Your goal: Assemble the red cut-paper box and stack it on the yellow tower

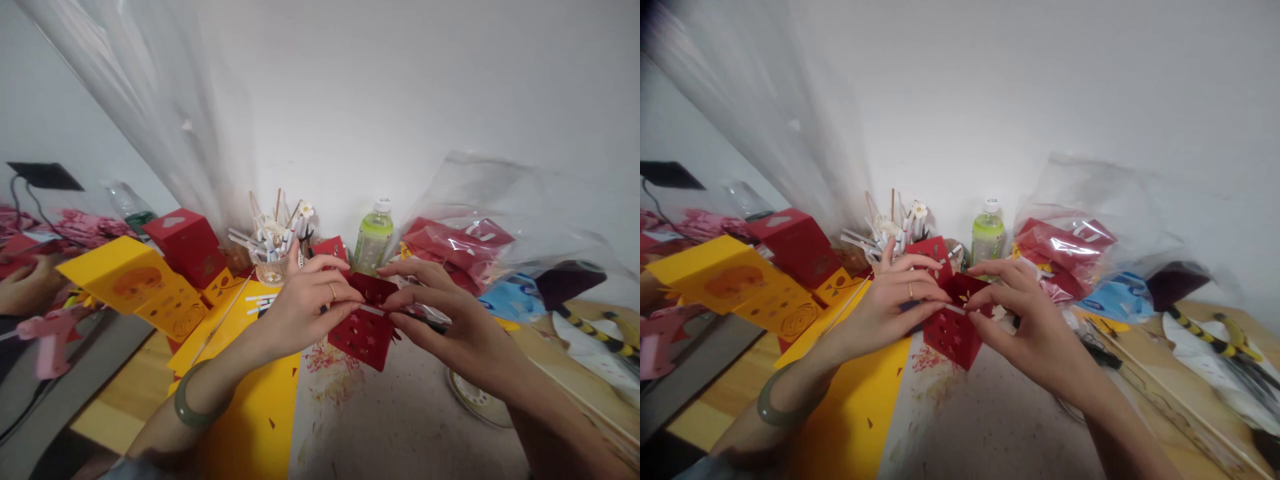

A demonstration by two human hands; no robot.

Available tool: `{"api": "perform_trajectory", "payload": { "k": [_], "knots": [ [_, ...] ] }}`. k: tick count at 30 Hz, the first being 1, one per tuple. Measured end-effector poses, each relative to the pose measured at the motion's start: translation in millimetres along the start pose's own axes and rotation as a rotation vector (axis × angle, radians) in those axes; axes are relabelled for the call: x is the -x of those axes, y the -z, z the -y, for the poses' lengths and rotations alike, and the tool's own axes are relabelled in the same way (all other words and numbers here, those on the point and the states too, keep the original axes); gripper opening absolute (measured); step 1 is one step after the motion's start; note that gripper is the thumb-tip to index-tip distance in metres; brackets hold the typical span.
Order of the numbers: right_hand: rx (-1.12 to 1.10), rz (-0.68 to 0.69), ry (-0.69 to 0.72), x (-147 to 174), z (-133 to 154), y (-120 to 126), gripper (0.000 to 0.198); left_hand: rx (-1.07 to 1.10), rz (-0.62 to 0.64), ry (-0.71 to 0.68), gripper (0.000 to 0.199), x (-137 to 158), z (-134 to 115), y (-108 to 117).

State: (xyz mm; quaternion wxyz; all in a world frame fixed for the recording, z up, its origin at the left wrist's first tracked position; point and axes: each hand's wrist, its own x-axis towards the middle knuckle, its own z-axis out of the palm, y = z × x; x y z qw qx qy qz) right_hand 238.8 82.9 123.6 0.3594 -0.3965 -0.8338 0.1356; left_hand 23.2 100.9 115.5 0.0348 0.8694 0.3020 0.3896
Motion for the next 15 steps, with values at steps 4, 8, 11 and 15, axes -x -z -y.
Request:
{"api": "perform_trajectory", "payload": {
  "k": [4, 8, 11, 15],
  "knots": [
    [-0.067, -0.022, -0.046, -1.6, -0.6, -3.4, 0.009, 0.013, -0.04, 0.019, 0.013, 0.2, 0.2, -1.8],
    [-0.118, -0.044, -0.097, -3.6, -2.9, -7.7, 0.011, 0.016, -0.076, 0.022, 0.011, 1.1, 0.6, -4.4],
    [-0.175, -0.065, -0.161, -4.9, -2.8, -10.5, 0.011, -0.109, -0.174, -0.035, 0.01, 2.1, -1.6, -6.7],
    [-0.21, -0.073, -0.211, -6.1, -1.9, -13.9, 0.014, -0.313, -0.269, -0.182, 0.012, 4.3, -8.1, -11.6]
  ]
}}
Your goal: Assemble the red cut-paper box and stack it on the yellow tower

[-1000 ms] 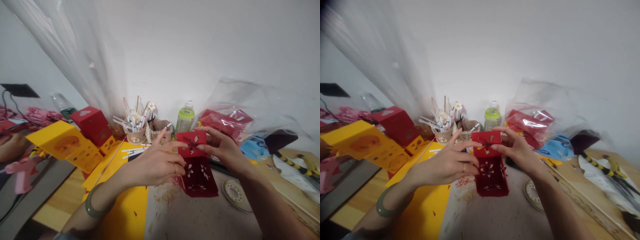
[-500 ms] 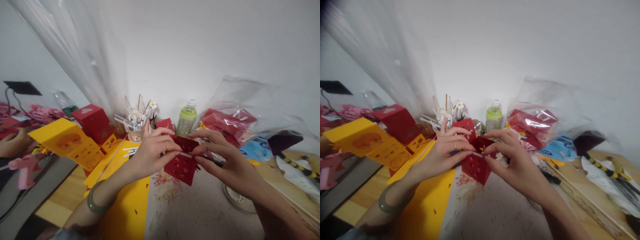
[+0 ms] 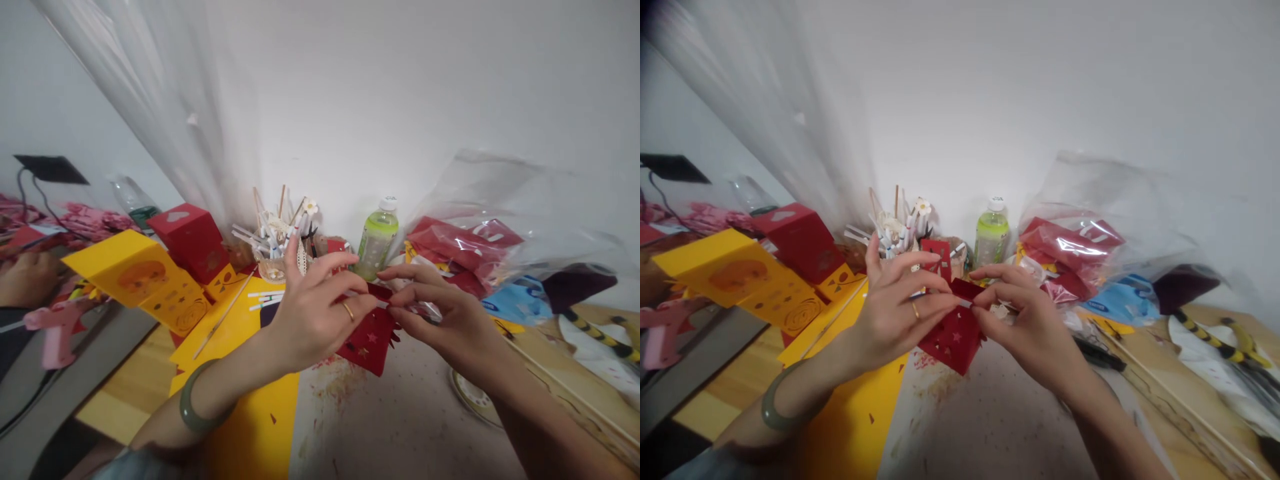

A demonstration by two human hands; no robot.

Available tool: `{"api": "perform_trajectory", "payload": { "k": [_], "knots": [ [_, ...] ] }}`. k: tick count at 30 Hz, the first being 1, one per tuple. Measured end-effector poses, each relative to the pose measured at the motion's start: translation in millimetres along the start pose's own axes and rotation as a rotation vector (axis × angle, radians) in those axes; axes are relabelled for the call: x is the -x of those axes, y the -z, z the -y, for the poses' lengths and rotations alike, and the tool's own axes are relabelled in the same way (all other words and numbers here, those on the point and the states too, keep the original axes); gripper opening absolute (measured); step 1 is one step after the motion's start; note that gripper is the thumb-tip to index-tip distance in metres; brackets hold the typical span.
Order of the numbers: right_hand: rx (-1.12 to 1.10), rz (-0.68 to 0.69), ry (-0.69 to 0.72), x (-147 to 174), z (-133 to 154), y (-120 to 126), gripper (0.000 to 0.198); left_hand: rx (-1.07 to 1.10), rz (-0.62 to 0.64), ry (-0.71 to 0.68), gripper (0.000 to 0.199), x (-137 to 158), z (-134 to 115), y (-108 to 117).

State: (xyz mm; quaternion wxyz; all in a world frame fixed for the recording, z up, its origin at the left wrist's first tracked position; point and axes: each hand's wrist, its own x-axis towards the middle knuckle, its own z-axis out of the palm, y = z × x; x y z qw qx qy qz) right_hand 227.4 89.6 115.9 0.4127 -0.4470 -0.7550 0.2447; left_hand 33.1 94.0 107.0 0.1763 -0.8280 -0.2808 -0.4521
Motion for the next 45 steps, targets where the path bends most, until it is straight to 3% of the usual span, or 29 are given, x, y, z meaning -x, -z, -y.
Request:
{"api": "perform_trajectory", "payload": {
  "k": [17, 34, 45],
  "knots": [
    [-0.064, -0.012, 0.052, 7.7, 4.1, -6.8, 0.01, -0.103, -0.032, -0.012, 0.012, 2.3, -15.2, 5.9],
    [-0.063, 0.02, 0.034, 8.1, -0.7, -4.1, 0.005, 0.353, 0.031, 0.165, 0.009, -4.3, -4.9, 0.6],
    [-0.052, 0.022, 0.04, 7.1, 1.8, -3.7, 0.004, 0.054, -0.015, 0.017, 0.009, -4.1, -10.5, 2.2]
  ]
}}
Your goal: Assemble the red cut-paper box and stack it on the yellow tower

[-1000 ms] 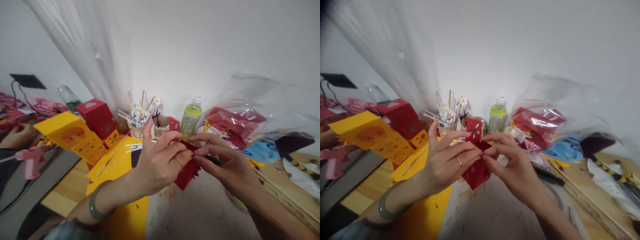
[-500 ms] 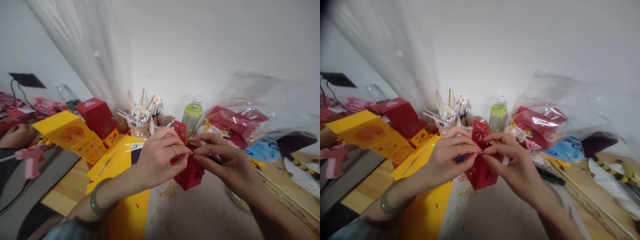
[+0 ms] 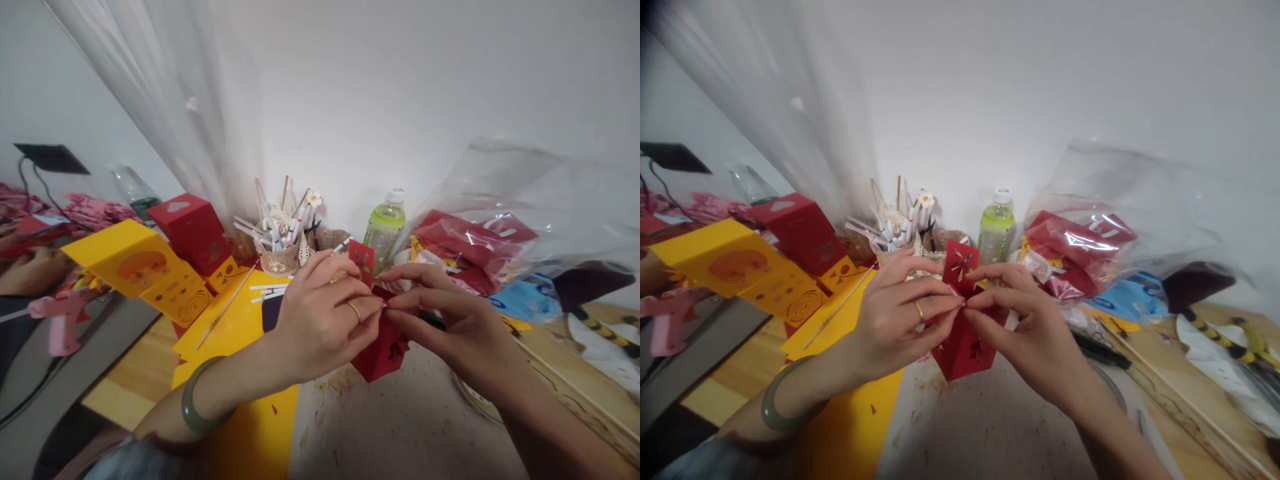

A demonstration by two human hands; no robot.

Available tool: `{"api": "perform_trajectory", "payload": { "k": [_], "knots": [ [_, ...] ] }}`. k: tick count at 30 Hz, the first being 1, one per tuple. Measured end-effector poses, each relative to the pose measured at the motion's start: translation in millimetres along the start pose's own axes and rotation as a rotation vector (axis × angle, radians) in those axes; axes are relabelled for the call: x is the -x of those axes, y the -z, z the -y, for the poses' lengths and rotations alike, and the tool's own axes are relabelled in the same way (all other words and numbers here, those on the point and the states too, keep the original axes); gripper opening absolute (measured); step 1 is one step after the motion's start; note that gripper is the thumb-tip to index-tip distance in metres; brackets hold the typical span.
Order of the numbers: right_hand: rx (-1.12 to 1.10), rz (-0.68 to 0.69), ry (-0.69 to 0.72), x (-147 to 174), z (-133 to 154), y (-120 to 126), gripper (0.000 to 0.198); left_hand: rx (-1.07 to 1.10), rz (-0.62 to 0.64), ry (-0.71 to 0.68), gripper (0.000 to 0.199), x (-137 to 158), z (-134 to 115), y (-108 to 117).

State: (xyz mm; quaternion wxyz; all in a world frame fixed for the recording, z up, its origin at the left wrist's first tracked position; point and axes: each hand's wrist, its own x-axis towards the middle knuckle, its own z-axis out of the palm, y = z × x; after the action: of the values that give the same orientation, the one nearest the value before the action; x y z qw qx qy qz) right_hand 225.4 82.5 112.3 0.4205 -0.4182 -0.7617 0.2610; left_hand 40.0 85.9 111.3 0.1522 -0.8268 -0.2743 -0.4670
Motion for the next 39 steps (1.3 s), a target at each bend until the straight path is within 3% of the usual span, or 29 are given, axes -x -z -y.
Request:
{"api": "perform_trajectory", "payload": {
  "k": [14, 23, 32, 36, 39],
  "knots": [
    [0.135, -0.011, 0.099, 0.1, -7.9, -3.0, 0.005, -0.255, -0.046, -0.092, 0.011, 8.8, -5.3, -8.1],
    [0.311, -0.005, 0.16, -3.3, -10.2, 0.2, 0.012, 0.029, 0.051, 0.153, 0.011, 7.5, 5.4, -13.3],
    [0.478, -0.027, 0.132, -7.9, -23.9, 13.9, 0.02, -0.027, -0.053, 0.305, 0.013, 4.5, 18.5, -10.6],
    [0.683, 0.055, 0.188, -8.1, -33.0, 14.9, 0.018, -0.087, -0.134, 0.297, 0.012, 3.2, 25.8, -8.4],
    [0.764, 0.23, 0.231, -7.4, -36.2, 15.7, 0.02, -0.069, -0.166, 0.258, 0.012, 1.7, 26.7, -5.8]
  ]
}}
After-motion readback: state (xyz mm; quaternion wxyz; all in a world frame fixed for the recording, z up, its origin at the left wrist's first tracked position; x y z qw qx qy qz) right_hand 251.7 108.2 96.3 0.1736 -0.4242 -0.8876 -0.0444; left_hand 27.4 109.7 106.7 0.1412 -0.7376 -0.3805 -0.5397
